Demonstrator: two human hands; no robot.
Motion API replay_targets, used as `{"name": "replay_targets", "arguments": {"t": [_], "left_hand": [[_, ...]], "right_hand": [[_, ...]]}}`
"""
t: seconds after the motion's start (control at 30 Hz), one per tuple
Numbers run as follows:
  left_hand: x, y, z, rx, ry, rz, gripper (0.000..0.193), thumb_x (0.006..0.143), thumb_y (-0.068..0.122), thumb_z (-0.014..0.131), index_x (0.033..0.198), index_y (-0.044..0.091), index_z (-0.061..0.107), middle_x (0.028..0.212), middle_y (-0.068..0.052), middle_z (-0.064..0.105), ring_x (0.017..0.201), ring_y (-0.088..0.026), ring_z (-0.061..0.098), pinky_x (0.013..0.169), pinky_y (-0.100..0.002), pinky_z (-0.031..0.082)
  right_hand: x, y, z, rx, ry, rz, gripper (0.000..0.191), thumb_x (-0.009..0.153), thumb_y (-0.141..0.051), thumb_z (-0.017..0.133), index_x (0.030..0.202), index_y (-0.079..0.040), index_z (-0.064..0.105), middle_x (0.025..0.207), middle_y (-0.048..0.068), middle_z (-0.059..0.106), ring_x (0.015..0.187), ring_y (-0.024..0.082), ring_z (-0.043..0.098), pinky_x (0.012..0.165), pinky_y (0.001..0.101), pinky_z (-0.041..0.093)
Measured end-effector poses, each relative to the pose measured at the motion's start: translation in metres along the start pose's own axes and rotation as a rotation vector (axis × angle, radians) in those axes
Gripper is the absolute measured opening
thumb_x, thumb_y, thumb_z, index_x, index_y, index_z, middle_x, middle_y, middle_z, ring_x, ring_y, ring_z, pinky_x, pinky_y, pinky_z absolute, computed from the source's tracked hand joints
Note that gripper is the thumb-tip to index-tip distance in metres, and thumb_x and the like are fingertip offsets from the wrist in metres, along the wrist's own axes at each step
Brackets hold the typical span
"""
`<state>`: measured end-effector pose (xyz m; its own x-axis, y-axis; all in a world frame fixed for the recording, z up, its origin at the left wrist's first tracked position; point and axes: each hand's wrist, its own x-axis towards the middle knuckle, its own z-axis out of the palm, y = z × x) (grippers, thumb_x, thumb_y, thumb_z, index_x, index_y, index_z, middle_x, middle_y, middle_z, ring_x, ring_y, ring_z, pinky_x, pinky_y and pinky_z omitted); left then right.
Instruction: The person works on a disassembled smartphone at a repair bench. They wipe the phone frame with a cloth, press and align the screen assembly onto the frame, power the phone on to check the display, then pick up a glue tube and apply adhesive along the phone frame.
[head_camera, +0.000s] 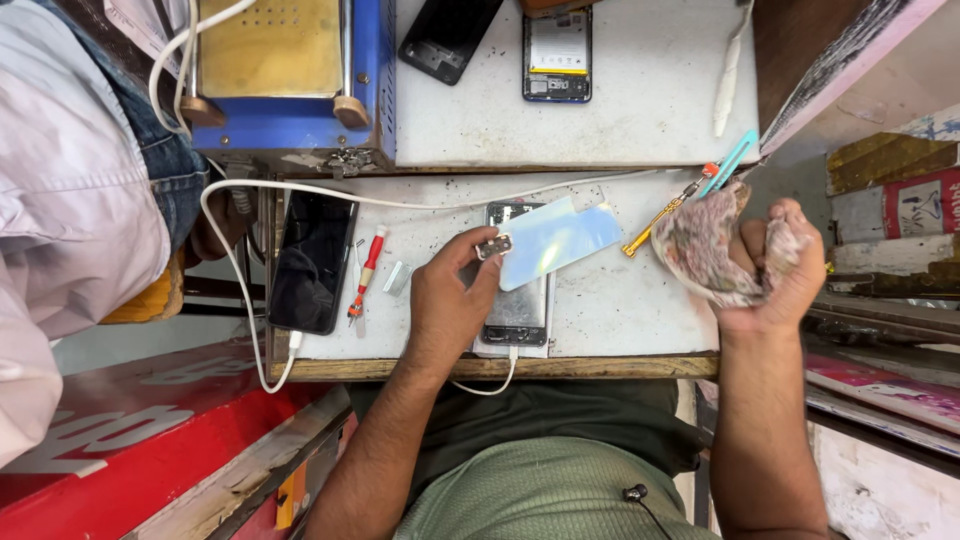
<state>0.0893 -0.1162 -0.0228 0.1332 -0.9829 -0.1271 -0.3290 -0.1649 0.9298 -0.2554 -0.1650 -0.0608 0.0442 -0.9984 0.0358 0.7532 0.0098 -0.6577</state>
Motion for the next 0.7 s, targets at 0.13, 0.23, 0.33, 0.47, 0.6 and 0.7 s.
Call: {"name": "replay_targets", "arguments": {"t": [0.13,0.23,0.33,0.47,0.6,0.7], "left_hand": [[-0.006,0.002,0.001,-0.200,-0.021,-0.023,0.033,0.095,0.008,0.068,0.128,0.005,0.068,0.105,-0.011,0.078,0.088,-0.015,0.076,0.073,-0.028,0.063],[-0.019,0.000,-0.007,-0.302,0.086,0.038,0.034,0.097,0.001,0.067,0.131,-0.002,0.065,0.112,-0.013,0.076,0.089,-0.015,0.072,0.071,-0.027,0.060],[-0.041,-0.009,-0.032,-0.254,0.247,0.315,0.033,0.104,-0.005,0.064,0.136,-0.008,0.060,0.123,-0.018,0.072,0.115,-0.020,0.071,0.099,-0.030,0.058],[-0.070,-0.028,-0.055,-0.152,0.454,0.141,0.034,0.101,-0.004,0.063,0.135,-0.008,0.060,0.119,-0.017,0.073,0.110,-0.019,0.072,0.094,-0.030,0.060],[-0.086,-0.042,-0.060,0.252,0.450,0.024,0.032,0.094,0.003,0.072,0.125,-0.001,0.069,0.113,-0.017,0.076,0.105,-0.025,0.074,0.089,-0.035,0.060],[-0.094,-0.045,-0.059,0.462,0.459,0.109,0.030,0.090,0.007,0.076,0.120,0.003,0.073,0.119,-0.020,0.072,0.114,-0.030,0.071,0.092,-0.038,0.060]], "right_hand": [[-0.010,-0.002,-0.005,-0.432,0.386,0.063,0.016,0.105,-0.016,0.064,0.119,-0.011,0.063,0.082,-0.004,0.062,0.071,0.006,0.059,0.063,0.0220,0.049],[-0.014,-0.001,-0.003,-0.930,0.335,0.067,0.039,0.101,-0.013,0.068,0.138,-0.009,0.058,0.076,-0.005,0.057,0.068,0.003,0.054,0.061,0.0183,0.044],[-0.016,-0.003,0.007,-1.233,0.308,0.124,0.036,0.105,-0.016,0.068,0.139,-0.004,0.062,0.084,-0.001,0.064,0.073,0.004,0.052,0.064,0.0211,0.040],[-0.008,-0.002,0.030,-1.630,0.229,-0.042,0.040,0.105,-0.028,0.072,0.132,0.000,0.064,0.098,0.012,0.076,0.090,0.020,0.071,0.078,0.0319,0.054],[0.012,0.004,0.050,-1.956,0.267,0.084,0.051,0.098,-0.046,0.077,0.119,0.000,0.069,0.087,0.022,0.074,0.084,0.040,0.072,0.078,0.0479,0.056],[0.028,0.007,0.058,-2.072,0.214,0.082,0.049,0.097,-0.048,0.077,0.108,0.000,0.073,0.087,0.025,0.073,0.083,0.045,0.071,0.077,0.0526,0.056]]}}
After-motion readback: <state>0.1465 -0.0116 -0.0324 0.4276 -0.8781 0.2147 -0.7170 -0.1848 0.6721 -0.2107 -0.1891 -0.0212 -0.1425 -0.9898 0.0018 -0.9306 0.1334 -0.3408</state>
